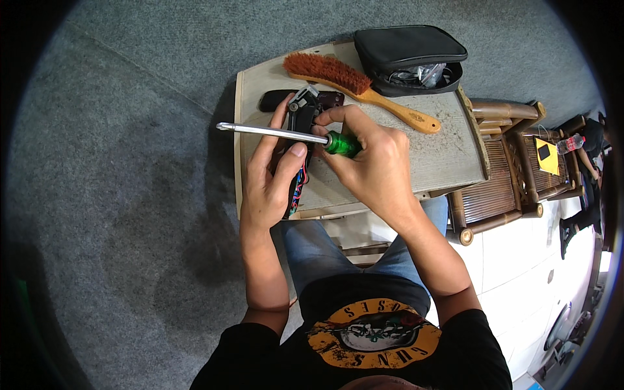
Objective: The person uses a screwdriver to remove several screws from a pair of hair clippers, then detaches the blade assembly and other internal components. They then use a brush to clean the individual parts.
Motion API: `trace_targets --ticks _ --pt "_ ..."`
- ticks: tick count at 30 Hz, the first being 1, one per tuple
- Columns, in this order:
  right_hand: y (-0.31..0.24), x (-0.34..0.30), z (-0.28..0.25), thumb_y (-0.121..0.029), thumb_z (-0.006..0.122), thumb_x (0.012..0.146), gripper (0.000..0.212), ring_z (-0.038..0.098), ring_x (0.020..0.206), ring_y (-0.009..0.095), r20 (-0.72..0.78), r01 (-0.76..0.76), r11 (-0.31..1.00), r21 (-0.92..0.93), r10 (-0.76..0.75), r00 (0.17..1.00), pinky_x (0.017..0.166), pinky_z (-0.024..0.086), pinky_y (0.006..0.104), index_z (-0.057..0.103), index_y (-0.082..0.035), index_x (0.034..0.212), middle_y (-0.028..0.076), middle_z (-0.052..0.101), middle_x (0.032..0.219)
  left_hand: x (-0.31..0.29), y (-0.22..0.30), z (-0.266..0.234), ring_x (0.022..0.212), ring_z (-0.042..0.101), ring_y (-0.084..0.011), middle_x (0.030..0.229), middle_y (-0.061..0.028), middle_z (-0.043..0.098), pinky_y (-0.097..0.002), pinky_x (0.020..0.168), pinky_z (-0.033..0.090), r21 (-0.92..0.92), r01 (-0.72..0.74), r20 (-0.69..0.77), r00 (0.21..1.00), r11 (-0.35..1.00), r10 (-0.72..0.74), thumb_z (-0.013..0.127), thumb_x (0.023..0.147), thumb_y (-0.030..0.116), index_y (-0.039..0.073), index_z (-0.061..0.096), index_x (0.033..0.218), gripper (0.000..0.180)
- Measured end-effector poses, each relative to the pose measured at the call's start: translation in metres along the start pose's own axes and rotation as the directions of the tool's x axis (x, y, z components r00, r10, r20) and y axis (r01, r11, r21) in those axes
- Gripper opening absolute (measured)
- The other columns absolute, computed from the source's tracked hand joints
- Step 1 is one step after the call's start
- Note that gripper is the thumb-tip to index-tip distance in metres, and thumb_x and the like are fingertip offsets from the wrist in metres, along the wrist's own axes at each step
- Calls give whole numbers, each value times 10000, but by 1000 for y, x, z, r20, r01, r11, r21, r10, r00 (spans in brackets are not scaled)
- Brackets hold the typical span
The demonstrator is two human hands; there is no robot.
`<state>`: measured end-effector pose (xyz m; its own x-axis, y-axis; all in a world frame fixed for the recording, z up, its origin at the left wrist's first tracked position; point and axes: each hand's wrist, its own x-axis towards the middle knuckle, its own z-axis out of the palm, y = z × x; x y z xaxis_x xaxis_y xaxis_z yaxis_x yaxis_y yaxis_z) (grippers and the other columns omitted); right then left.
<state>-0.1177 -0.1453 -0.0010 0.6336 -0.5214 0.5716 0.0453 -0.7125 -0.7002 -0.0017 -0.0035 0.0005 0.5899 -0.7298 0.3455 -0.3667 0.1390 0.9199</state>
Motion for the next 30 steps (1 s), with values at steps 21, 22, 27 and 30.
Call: trace_targets --ticks 21,22,27,30 --pt "3 0 5 -36 846 796 378 666 580 213 -12 -19 999 44 19 1000 587 506 353 738 -66 1156 107 676 693 1 4 2 1173 660 -146 1297 -114 715 -306 1057 497 -25 24 1 1000 999 -24 600 1086 200 7 441 1643 611" --pt "3 -1 4 -36 846 796 376 666 580 211 -6 -21 999 35 21 1000 588 506 353 740 -66 1155 105 677 693 1 3 4 1177 660 -149 1302 -117 714 -307 1058 497 -28 23 -13 1000 999 -23 602 1084 201 5 440 1644 615" --pt "7 -1 5 -70 840 808 321 676 591 235 -21 10 999 40 -9 1000 580 505 375 739 -88 1113 88 677 678 0 3 0 1192 657 -159 1328 -130 708 -309 1064 496 19 31 6 1000 999 -31 606 1079 198 -3 439 1642 621" --pt "5 -1 5 -144 833 832 262 712 614 316 -25 -7 999 51 8 1000 567 512 436 724 -140 1071 78 664 644 0 1 0 1177 655 -155 1335 -128 702 -298 1053 496 23 -1 8 1000 1000 0 607 1077 195 -5 438 1642 622"
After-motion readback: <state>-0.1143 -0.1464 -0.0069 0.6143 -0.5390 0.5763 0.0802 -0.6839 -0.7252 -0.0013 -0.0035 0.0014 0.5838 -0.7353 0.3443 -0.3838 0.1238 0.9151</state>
